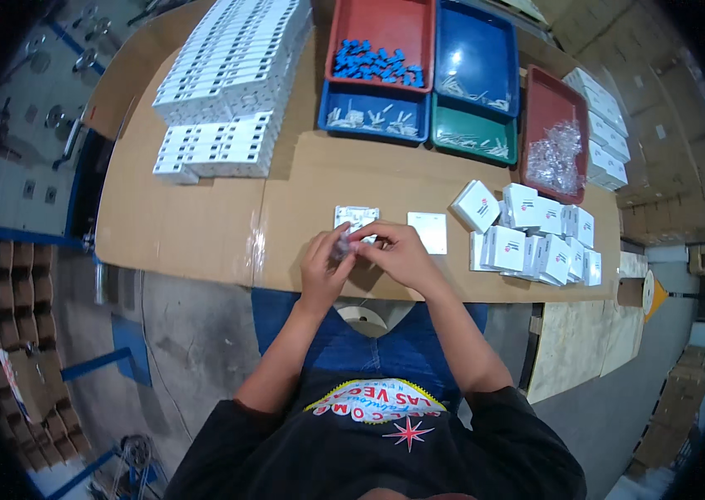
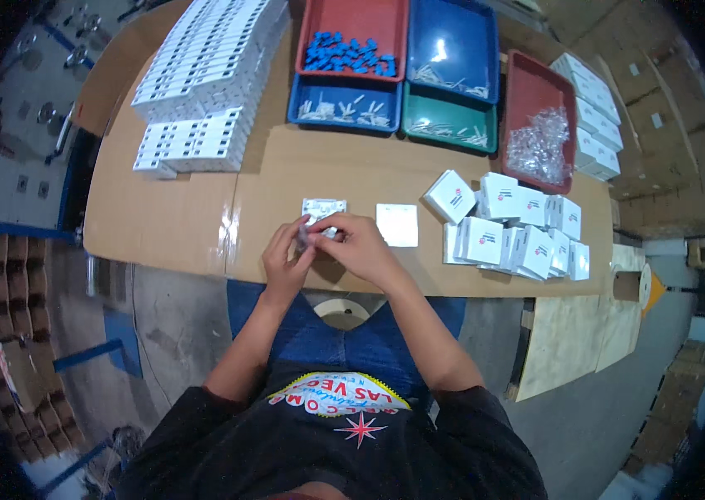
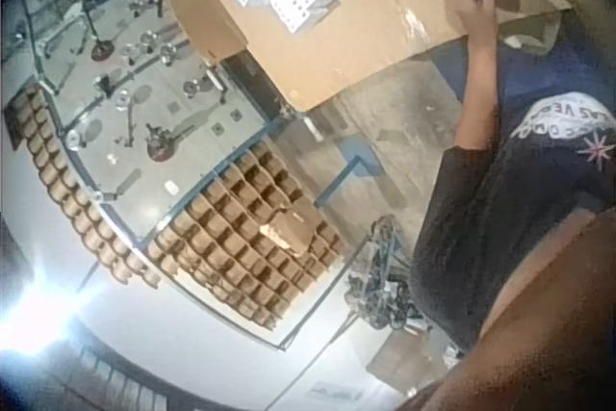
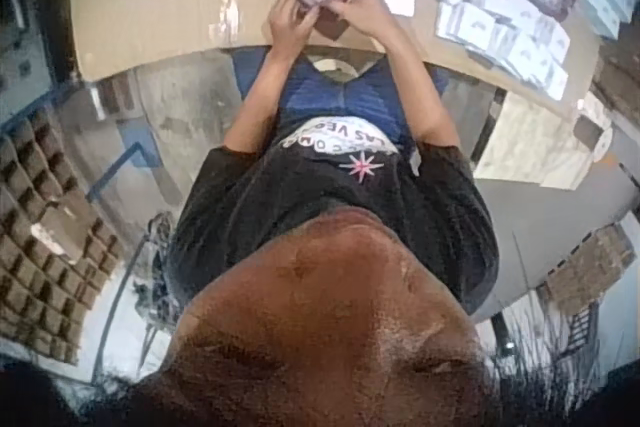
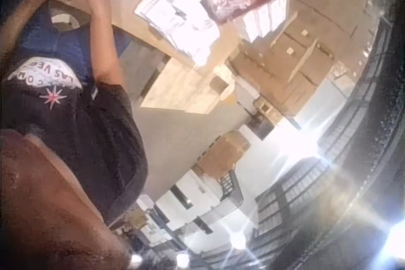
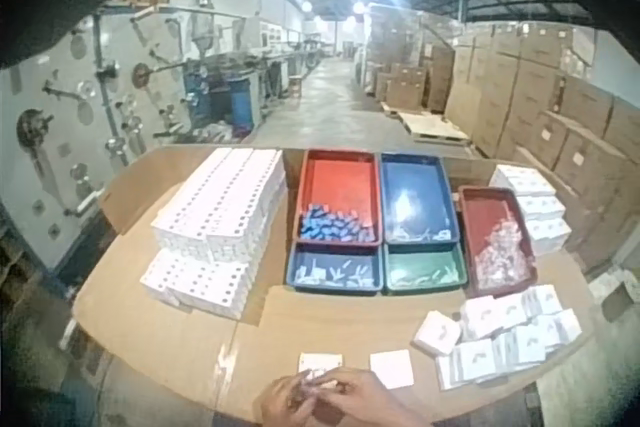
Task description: The person assembles small electronic devices by placing components into white boxes and closing them. They handle circuit boards, plastic bags, and small parts from trays, then stack the completed boxes on the table.
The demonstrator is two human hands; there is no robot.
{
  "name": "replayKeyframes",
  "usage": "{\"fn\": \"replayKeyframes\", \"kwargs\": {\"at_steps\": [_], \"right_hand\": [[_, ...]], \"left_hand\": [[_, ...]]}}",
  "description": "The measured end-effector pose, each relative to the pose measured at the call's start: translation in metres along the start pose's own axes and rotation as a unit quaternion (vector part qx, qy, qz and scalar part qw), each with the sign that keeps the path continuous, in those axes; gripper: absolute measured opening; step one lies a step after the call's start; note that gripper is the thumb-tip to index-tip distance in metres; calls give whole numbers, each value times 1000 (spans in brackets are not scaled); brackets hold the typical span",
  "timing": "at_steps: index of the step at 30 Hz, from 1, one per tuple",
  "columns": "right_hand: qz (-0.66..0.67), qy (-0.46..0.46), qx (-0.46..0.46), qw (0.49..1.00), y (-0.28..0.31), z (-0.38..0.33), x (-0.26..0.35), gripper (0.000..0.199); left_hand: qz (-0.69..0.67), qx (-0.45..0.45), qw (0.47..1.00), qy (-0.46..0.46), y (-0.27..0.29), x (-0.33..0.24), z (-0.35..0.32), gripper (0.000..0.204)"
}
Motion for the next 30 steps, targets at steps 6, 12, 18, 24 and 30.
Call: {"fn": "replayKeyframes", "kwargs": {"at_steps": [6,12,18,24,30], "right_hand": [[-50,34,-154,986,96,60,4,19],[-229,17,-385,894,256,160,18,20],[-452,-5,-345,823,282,230,13,26],[-509,-15,-304,805,268,257,7,26],[-519,-13,-297,801,281,261,9,18]], "left_hand": [[15,-25,999,19,-2,20,-6,41],[2,-5,998,55,-10,31,-12,36],[18,-7,1000,22,-8,26,-9,40],[4,2,999,54,-3,30,-16,36],[-9,-4,999,53,-7,30,-14,34]]}}
Point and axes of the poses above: each hand's wrist, its own z-axis towards the middle knuckle, its own y-axis out of the back of the hand, x = y × z, the point moved 5 cm from there along z, towards the middle knuckle, and after that the axes turned 12 degrees about -y, right-handed, at the moved point
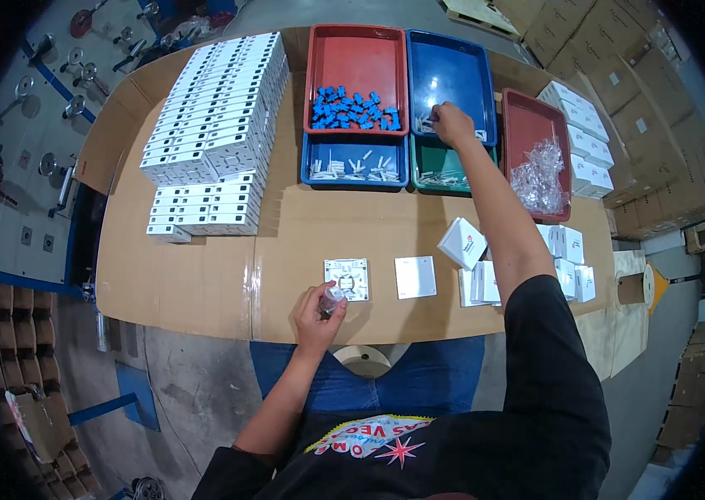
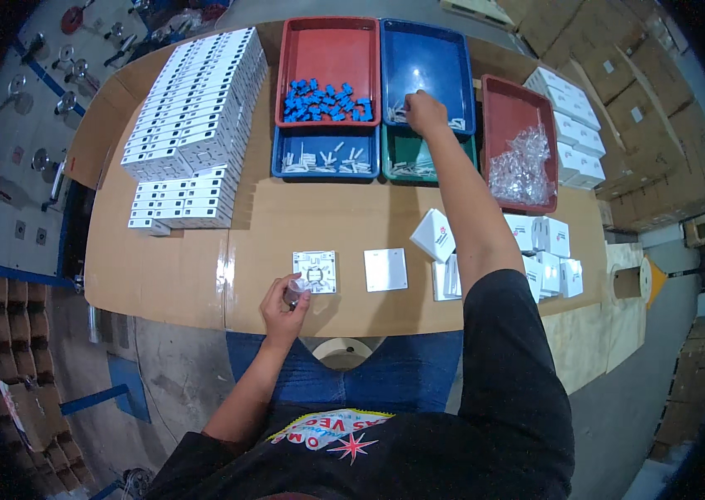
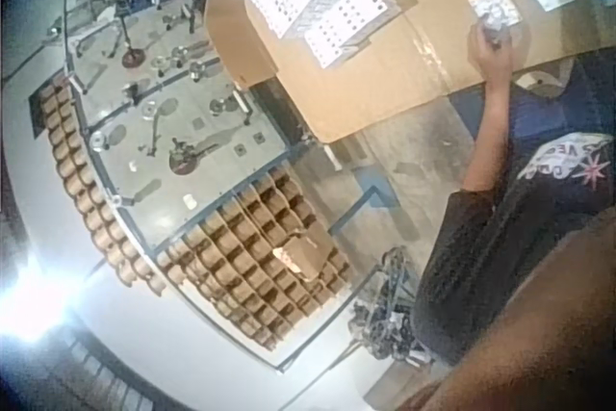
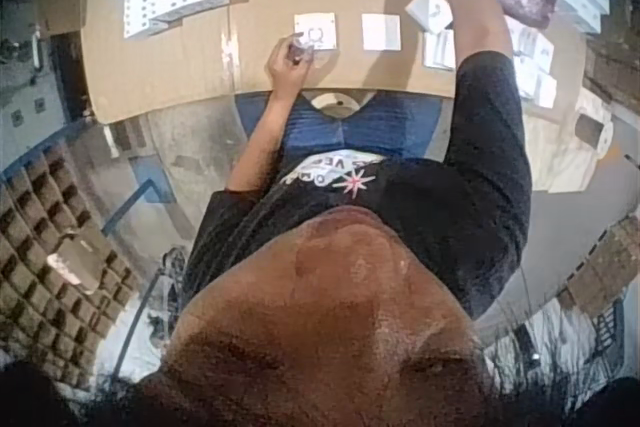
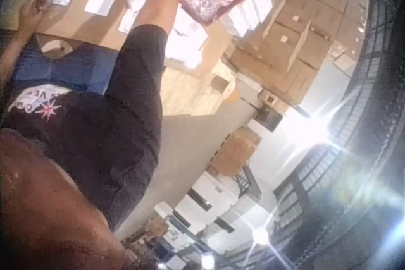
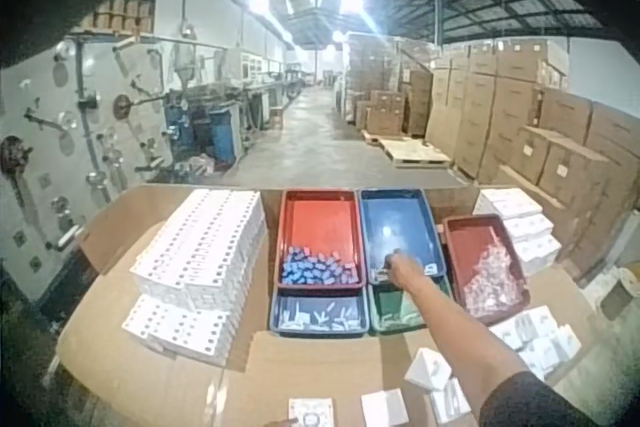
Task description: The person assembles small electronic devices by placing components into white boxes and closing them. They handle circuit boards, plastic bags, and small parts from trays, then stack the completed boxes on the table.
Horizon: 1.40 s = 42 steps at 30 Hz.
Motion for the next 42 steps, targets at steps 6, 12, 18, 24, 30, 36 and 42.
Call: {"fn": "replayKeyframes", "kwargs": {"at_steps": [6,12,18,24,30,36,42], "right_hand": [[68,-33,-30,997,24,-2,-13,18],[226,57,-24,972,62,-60,11,24],[379,92,170,905,86,-249,92,22],[389,37,284,876,62,-329,128,17],[341,61,270,898,49,-344,143,17],[408,72,240,878,33,-352,146,19],[396,11,244,885,37,-333,115,21]], "left_hand": [[15,-7,1000,-22,-2,-2,4,33],[67,-8,996,-60,3,-5,4,38],[60,4,996,-62,5,-9,4,38],[36,4,997,-74,2,-13,6,44],[19,8,996,-88,-1,-9,5,46],[21,13,996,-82,1,-8,4,47],[28,18,998,-54,0,-10,5,44]]}}
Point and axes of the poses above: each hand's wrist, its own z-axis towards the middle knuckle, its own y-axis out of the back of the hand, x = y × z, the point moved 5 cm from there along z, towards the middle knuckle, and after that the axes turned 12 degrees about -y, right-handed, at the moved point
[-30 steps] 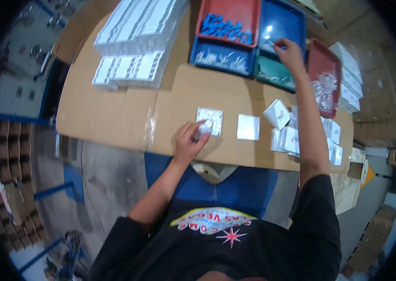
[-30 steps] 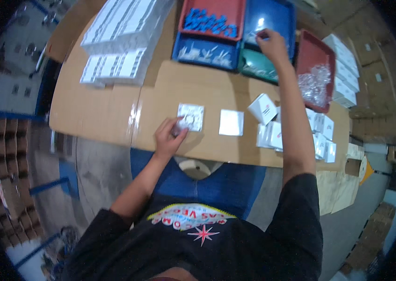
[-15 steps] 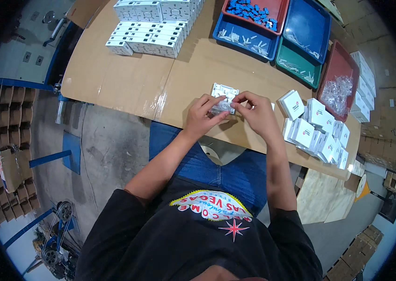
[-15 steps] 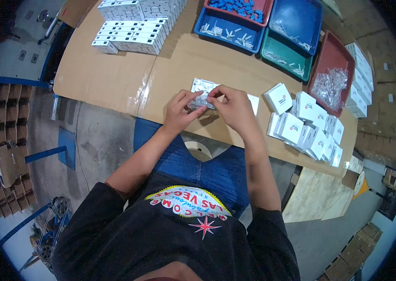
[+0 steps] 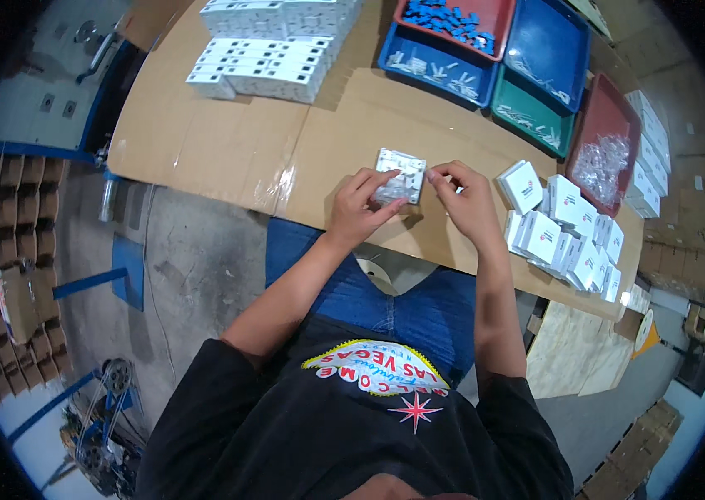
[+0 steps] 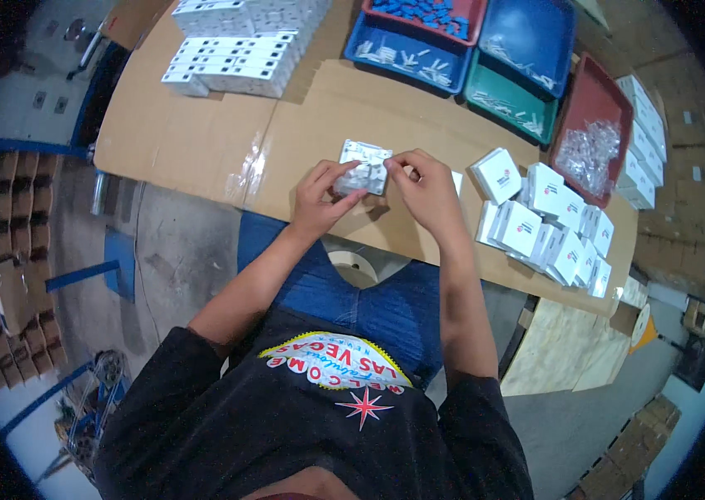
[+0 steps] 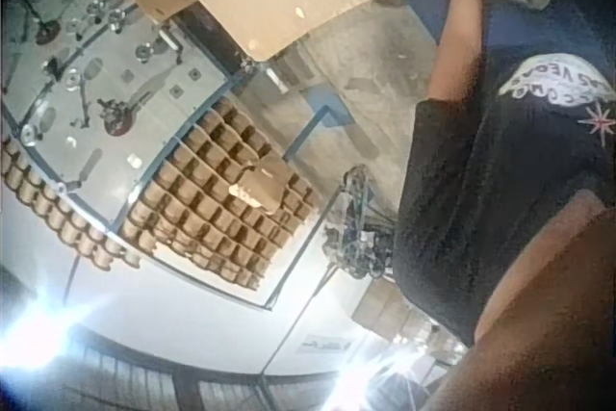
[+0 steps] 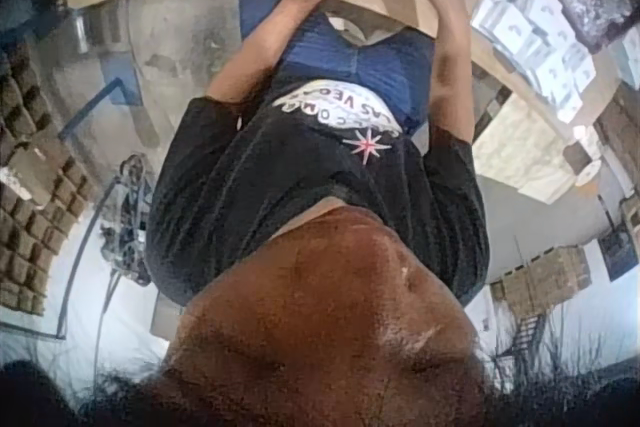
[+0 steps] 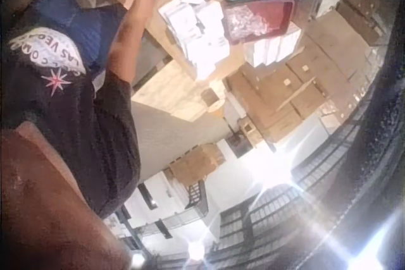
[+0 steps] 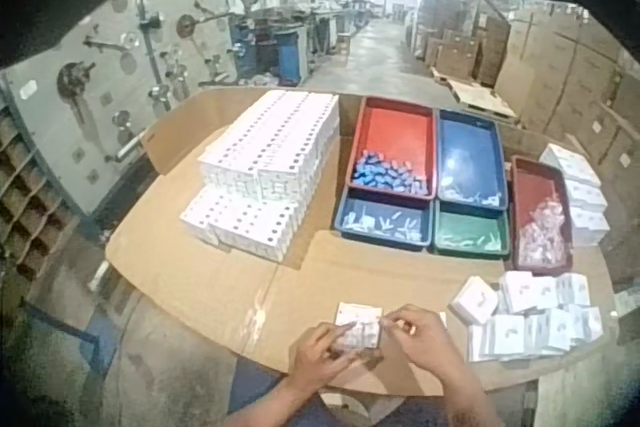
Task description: The person assembles small electronic devices by placing components into white boxes and closing them. They handle circuit boards, plastic bags, and small parts from trays, then stack the completed boxes on the table.
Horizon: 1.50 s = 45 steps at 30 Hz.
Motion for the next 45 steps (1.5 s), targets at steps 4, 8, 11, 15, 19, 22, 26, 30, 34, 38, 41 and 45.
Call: {"fn": "replayKeyframes", "kwargs": {"at_steps": [4,8,11,15,19,22,26,30,34,38,41,45], "right_hand": [[-77,-39,-41,995,52,26,-5,25],[-220,6,-102,970,120,70,-8,22],[-281,-64,-179,941,171,111,-42,18],[-313,-131,-188,922,188,154,-71,17],[-348,-130,-168,913,172,185,-99,14],[-343,-112,-183,915,162,191,-101,13],[-334,-111,-184,918,160,198,-106,14],[-314,-93,-232,916,175,194,-114,15],[-246,-92,-216,940,196,182,-105,19],[-102,-12,-208,973,191,152,-70,17],[20,15,-125,992,155,117,-47,14],[152,-27,-8,988,86,53,-32,13]], "left_hand": [[-12,6,999,33,2,0,1,42],[-11,-21,1000,19,6,-1,4,38],[-14,-28,999,12,0,3,5,37],[-22,-23,999,28,-2,4,4,35],[-18,-11,999,35,0,6,3,33],[-16,-2,999,49,1,5,3,32],[-13,-1,999,47,1,6,1,32],[-30,1,998,62,-1,3,4,32],[-19,-7,999,44,-3,5,4,34],[-7,-24,999,35,0,5,0,36],[18,-25,1000,6,5,5,2,38],[2,-27,1000,12,4,-2,6,40]]}}
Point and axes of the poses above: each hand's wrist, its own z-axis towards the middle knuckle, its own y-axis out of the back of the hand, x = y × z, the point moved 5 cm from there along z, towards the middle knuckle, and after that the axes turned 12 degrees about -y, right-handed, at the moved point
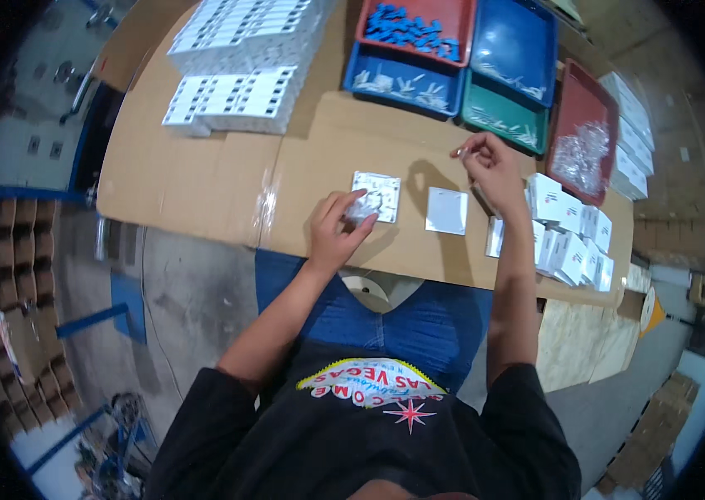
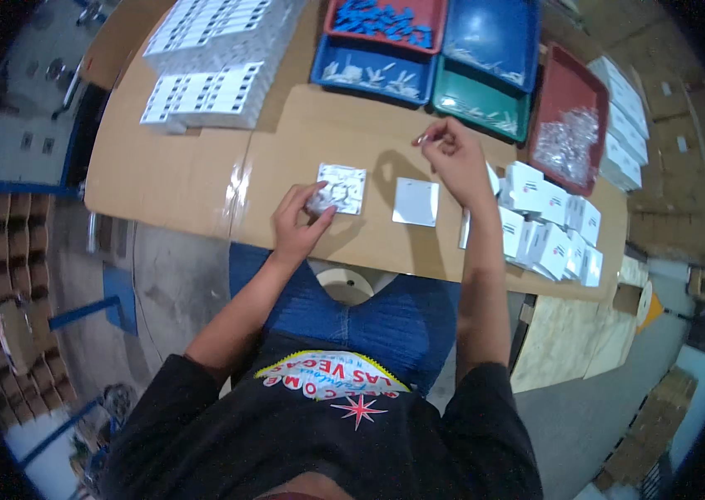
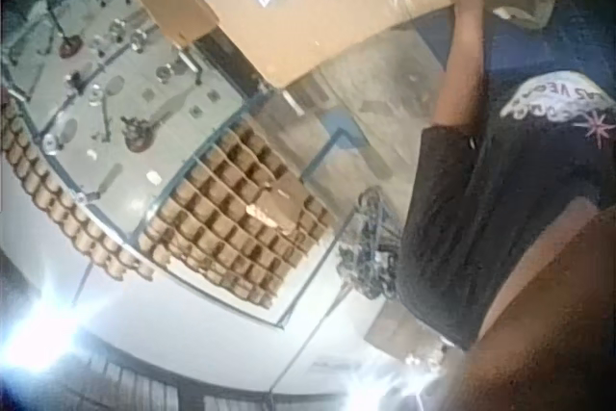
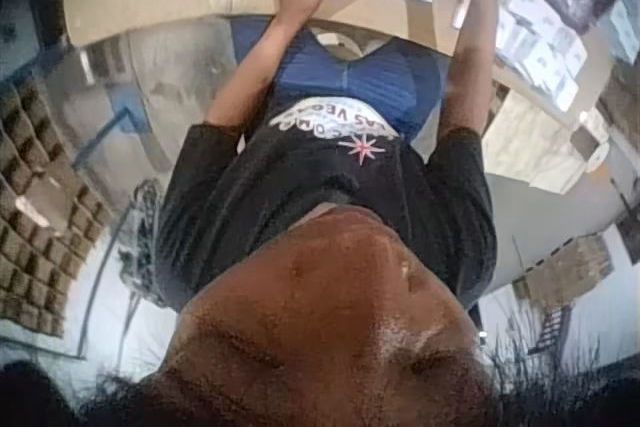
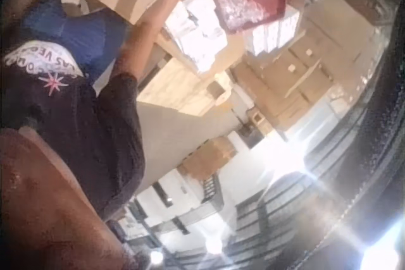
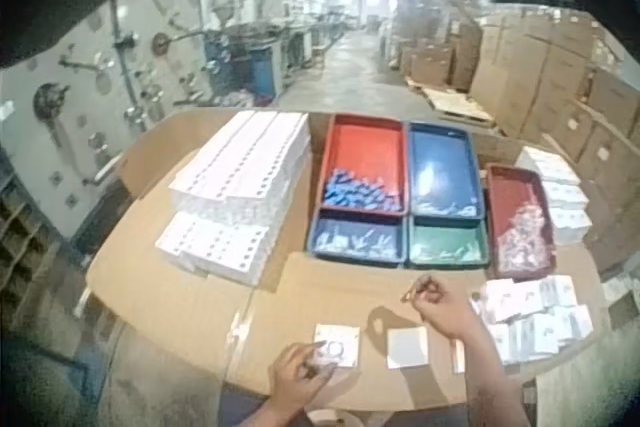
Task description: The person assembles small electronic devices by placing components into white boxes and closing them. They handle circuit boards, plastic bags, and small parts from trays, then stack the completed boxes on the table.
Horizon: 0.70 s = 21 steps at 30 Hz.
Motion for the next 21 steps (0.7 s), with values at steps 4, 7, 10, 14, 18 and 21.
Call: {"fn": "replayKeyframes", "kwargs": {"at_steps": [4,7,10,14,18,21], "right_hand": [[50,6,61,997,-69,-34,-8,13],[-14,-27,67,997,-102,-51,-4,13],[-68,29,41,996,-116,-60,10,14],[-110,79,42,990,-125,-68,13,14],[-88,63,42,993,-127,-70,15,16],[-84,58,33,994,-120,-64,13,17]], "left_hand": [[4,9,1000,-8,1,1,-2,40],[4,-1,1000,-8,-1,5,-5,39],[2,-4,1000,-18,-2,0,-1,40],[5,6,1000,-18,0,1,-1,41],[10,5,1000,-20,1,0,-2,41],[9,4,1000,-13,2,2,-3,40]]}}
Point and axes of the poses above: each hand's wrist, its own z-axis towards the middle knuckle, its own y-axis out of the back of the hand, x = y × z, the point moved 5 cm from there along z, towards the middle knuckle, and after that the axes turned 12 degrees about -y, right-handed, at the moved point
